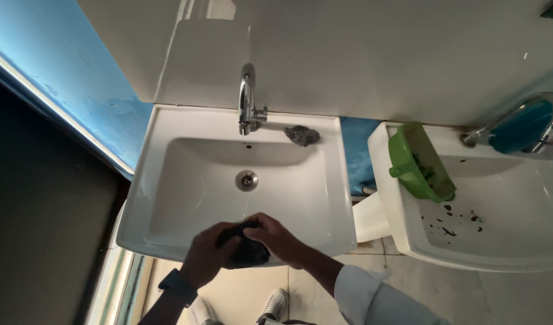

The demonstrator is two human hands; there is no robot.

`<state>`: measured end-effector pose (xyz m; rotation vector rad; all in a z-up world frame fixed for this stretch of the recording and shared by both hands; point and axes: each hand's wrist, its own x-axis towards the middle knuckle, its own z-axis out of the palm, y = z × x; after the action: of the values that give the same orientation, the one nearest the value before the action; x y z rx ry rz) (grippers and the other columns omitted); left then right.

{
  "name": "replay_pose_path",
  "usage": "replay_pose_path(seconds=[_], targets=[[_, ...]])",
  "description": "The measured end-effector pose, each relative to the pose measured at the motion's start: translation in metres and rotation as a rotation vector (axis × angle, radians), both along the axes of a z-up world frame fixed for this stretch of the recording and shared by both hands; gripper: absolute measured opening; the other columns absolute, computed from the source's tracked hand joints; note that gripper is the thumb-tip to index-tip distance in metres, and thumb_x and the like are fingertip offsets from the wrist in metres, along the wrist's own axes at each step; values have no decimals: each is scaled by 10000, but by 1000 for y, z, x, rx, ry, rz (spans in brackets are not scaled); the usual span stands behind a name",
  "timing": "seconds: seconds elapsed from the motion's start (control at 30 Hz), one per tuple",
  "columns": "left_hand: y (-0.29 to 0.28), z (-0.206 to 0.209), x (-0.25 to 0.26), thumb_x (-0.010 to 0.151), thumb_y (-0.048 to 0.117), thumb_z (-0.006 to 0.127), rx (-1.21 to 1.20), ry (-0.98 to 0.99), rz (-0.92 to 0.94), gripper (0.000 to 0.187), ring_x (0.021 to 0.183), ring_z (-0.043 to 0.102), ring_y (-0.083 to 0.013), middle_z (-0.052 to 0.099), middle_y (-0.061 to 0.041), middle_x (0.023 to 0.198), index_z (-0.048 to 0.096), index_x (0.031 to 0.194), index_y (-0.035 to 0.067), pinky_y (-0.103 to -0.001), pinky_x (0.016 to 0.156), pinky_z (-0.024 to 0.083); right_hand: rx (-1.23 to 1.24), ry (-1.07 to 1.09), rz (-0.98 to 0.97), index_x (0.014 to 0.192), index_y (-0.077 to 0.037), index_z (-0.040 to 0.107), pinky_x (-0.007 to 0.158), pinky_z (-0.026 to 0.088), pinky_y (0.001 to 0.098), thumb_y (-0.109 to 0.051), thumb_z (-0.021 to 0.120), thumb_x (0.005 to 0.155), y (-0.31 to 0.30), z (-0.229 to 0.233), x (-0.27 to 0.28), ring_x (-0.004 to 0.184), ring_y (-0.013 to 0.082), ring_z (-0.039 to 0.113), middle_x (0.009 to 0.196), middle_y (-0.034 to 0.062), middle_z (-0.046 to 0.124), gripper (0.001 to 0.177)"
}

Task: The person scrubs a white bathroom sink with a steel wool pad and a dark cloth, repeatedly rinsing the cloth under the faucet and wiping the basin and faucet. The person also wipes the adjacent wall and the edge of a second sink.

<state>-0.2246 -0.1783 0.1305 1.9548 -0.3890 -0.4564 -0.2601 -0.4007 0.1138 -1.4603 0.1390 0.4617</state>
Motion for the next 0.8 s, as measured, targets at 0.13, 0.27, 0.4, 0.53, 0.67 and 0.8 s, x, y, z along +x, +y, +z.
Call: replay_pose_path(seconds=[0.13, 0.27, 0.4, 0.53, 0.67, 0.8], targets=[[24, -48, 13, 883, 168, 759, -172, 30, 212, 242, 770, 690, -177, 731, -127, 828, 663, 1031, 1, -334, 691, 574, -328, -131, -121, 1285, -72, 557, 941, 555, 364, -292, 698, 902, -40, -9, -2, 1096, 214, 658, 1206, 126, 661, 464], [98, -76, 23, 924, 215, 717, -213, 22, 549, 345, 913, 594, -159, 630, -91, 1028, 605, 1188, 24, -320, 796, 518, -871, -487, -248, 1235, -82, 619, 1078, 471, 455, -304, 748, 872, -105, -11, -36, 1273, 317, 587, 1319, 152, 635, 444], [167, -85, 28, 978, 169, 673, -62, -345, 762, 538, 1143, 573, -234, 526, -159, 1277, 410, 1403, -31, -377, 981, 476, -1260, -652, -213, 1267, -47, 556, 1174, 283, 543, -328, 786, 795, -124, -12, -68, 1425, 426, 371, 1440, 233, 476, 596], [175, -106, 44, 986, 244, 643, 370, -481, 667, 697, 1198, 526, -401, 478, -248, 1356, 397, 1583, -19, -558, 1048, 399, -1324, -687, -206, 1359, -18, 498, 1214, 195, 568, -382, 790, 812, -115, -10, -75, 1469, 420, 312, 1504, 244, 411, 720], [144, -121, 54, 929, 434, 697, 759, -612, 462, 690, 1294, 466, -435, 487, -207, 1356, 501, 1509, 115, -596, 1114, 368, -1297, -673, -378, 1326, -37, 517, 1234, 178, 592, -385, 769, 802, -108, -11, -73, 1493, 419, 306, 1520, 214, 427, 678], [119, -109, 50, 798, 455, 730, 946, -610, 451, 679, 1389, 441, -378, 485, -143, 1453, 565, 1424, 250, -625, 1088, 354, -1315, -626, -439, 1307, -25, 523, 1231, 172, 597, -401, 762, 805, -112, -14, -71, 1494, 421, 309, 1503, 218, 442, 671]])
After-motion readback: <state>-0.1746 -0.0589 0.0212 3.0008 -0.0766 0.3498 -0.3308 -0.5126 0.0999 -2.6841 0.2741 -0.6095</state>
